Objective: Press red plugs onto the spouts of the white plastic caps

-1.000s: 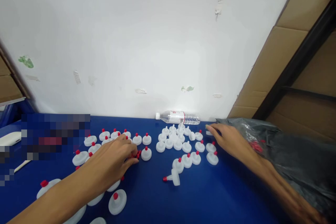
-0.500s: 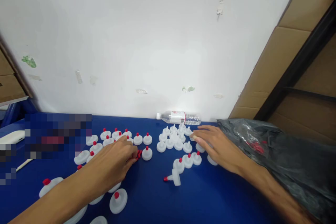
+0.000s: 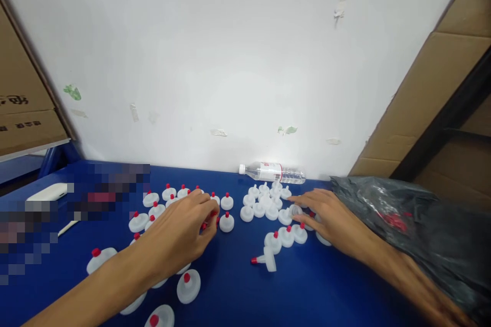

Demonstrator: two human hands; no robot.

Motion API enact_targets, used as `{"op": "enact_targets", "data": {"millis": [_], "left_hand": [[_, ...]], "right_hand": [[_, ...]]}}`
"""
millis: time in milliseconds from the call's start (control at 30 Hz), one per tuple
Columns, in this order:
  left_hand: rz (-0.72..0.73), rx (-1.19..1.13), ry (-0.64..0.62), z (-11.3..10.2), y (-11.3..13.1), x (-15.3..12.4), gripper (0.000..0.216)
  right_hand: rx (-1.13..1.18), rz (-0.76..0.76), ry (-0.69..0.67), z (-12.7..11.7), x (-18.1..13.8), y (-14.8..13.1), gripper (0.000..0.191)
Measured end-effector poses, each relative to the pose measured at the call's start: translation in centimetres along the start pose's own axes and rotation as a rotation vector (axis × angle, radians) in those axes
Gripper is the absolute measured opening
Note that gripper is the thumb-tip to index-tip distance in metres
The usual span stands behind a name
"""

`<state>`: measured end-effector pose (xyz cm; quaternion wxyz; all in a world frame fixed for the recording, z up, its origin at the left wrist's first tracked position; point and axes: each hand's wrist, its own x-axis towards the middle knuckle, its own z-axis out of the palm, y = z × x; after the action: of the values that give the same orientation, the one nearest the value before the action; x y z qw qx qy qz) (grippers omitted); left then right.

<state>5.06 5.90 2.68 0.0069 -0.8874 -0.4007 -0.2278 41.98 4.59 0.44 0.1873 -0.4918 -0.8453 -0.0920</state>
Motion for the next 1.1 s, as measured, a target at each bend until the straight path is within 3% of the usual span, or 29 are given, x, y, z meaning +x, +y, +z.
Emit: {"op": "enact_targets", "data": {"millis": [167, 400, 600, 767, 933, 1100], "left_hand": [[0.041, -0.072, 0.036, -0.2, 0.9, 0.1, 0.033], [0.036, -0.225, 0.116, -0.7, 2.1, 0.3, 0.026], [-0.082, -0.476, 0.17, -1.1, 3.5, 0.0, 0.021], [-0.184, -0.519, 0.164, -1.1, 4.3, -0.1, 0.016], [-0.118, -0.539, 0.184, -1.0, 4.5, -0.2, 0.013], [-0.005, -0.616, 0.176, -0.7, 4.4, -0.2, 0.018]], "right_hand": [[-0.024, -0.013, 0.034, 0.4, -0.2, 0.2, 0.04], [-0.045, 0.017, 0.154, -1.4, 0.4, -1.2, 0.045], [0.008, -0.026, 0.179, -1.3, 0.4, -3.6, 0.044], [0.179, -0.037, 0.282, -1.9, 0.4, -5.6, 0.032], [0.313, -0.029, 0.397, -2.1, 0.5, -8.2, 0.029], [0.437, -0.003, 0.365, -1.5, 0.0, -10.5, 0.038]]}}
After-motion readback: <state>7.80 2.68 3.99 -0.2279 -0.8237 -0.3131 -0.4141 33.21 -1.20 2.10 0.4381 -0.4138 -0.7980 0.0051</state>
